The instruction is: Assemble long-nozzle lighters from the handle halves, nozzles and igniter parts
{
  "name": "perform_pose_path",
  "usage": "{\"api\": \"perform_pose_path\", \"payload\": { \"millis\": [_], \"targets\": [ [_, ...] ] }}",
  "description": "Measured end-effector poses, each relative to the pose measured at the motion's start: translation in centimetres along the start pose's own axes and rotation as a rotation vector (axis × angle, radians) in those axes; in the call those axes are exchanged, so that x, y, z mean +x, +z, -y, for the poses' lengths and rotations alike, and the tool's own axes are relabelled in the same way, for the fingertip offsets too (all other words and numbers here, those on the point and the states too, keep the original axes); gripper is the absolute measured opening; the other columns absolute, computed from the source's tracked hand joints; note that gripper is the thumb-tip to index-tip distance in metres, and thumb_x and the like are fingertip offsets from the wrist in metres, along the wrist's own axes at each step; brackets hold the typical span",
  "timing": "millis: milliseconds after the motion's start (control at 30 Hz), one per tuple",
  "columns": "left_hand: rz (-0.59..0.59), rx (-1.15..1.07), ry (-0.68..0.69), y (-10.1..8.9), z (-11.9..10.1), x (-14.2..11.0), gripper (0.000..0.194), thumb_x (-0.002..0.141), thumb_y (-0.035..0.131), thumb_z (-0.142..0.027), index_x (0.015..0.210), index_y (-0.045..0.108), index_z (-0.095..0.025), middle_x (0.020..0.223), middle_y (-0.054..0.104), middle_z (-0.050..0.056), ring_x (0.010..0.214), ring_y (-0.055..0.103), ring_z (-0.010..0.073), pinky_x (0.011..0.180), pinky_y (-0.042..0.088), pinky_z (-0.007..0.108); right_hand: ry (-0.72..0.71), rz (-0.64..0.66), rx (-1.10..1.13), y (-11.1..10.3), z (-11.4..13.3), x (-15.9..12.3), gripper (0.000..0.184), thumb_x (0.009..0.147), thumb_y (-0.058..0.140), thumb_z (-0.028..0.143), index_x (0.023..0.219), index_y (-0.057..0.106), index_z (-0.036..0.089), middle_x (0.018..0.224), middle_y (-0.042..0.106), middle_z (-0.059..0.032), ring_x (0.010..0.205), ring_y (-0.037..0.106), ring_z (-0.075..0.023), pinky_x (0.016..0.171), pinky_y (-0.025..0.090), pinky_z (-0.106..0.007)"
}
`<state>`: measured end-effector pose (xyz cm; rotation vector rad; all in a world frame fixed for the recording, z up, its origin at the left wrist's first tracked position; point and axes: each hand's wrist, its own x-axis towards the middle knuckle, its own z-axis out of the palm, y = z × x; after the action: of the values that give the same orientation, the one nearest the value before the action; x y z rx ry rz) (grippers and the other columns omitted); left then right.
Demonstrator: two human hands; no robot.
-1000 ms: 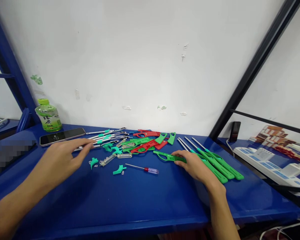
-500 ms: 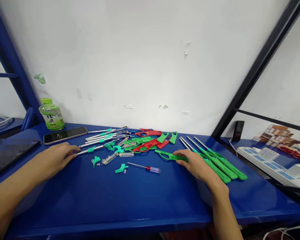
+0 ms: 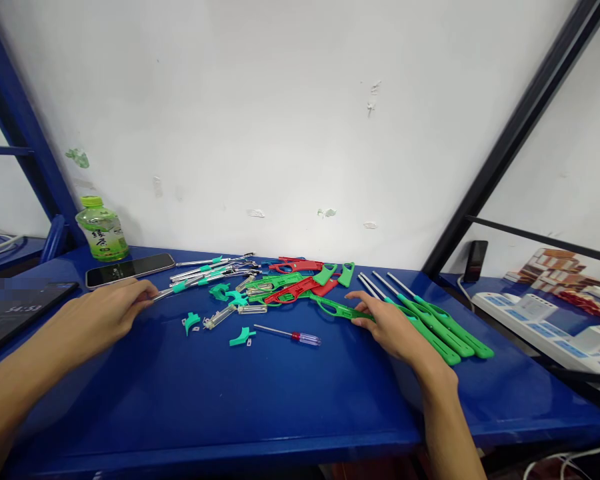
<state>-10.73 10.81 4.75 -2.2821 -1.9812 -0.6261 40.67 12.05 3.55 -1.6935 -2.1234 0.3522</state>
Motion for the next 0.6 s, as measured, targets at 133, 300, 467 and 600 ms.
{"api": "perform_pose_path", "payload": {
  "millis": [133, 300, 467, 600],
  "targets": [
    [0.039, -0.002, -0.008, -0.8, -0.6, 0.2, 0.03, 0.103, 0.038, -0.036, 0.106, 0.065, -0.022, 0.116, 0.074, 0.012, 0.105, 0.068, 0.034, 0.082, 0.047, 0.041, -0.004, -0.056, 0.056, -0.3, 0.3, 0.0, 0.045, 0.095, 0.057, 0.041, 0.138, 0.058, 0.026, 0.115, 0.078, -0.0118, 0.108, 0.076, -0.0324, 0.098, 0.058, -0.049],
    [0.037, -0.077, 0.009, -2.3, -1.9, -0.3, 0.04, 0.099, 0.041, -0.052, 0.115, 0.066, -0.025, 0.118, 0.075, 0.008, 0.102, 0.069, 0.0302, 0.089, 0.051, 0.041, -0.069, -0.078, 0.169, -1.0, 3.6, -0.9, 0.054, 0.1, 0.059, 0.053, 0.147, 0.049, 0.028, 0.124, 0.073, -0.0108, 0.118, 0.073, -0.0289, 0.106, 0.057, -0.045],
    [-0.012, -0.169, 0.015, -4.2, -3.9, -1.5, 0.05, 0.086, 0.048, -0.069, 0.108, 0.072, -0.031, 0.109, 0.078, 0.002, 0.089, 0.073, 0.0273, 0.078, 0.056, 0.037, -0.17, 0.207, 0.344, -1.4, 9.7, -3.5, 0.057, 0.103, 0.065, 0.053, 0.152, 0.043, 0.036, 0.123, 0.073, -0.0038, 0.121, 0.069, -0.0247, 0.108, 0.053, -0.042],
    [-0.103, -0.164, 0.065, -5.0, -4.6, -2.6, 0.045, 0.082, 0.052, -0.071, 0.097, 0.075, -0.036, 0.096, 0.08, -0.002, 0.078, 0.074, 0.026, 0.07, 0.056, 0.036, -0.205, 0.33, 0.25, -0.9, 13.3, -4.9, 0.051, 0.101, 0.071, 0.047, 0.146, 0.048, 0.038, 0.121, 0.074, -0.0002, 0.117, 0.068, -0.0242, 0.105, 0.05, -0.04]
  ]
}}
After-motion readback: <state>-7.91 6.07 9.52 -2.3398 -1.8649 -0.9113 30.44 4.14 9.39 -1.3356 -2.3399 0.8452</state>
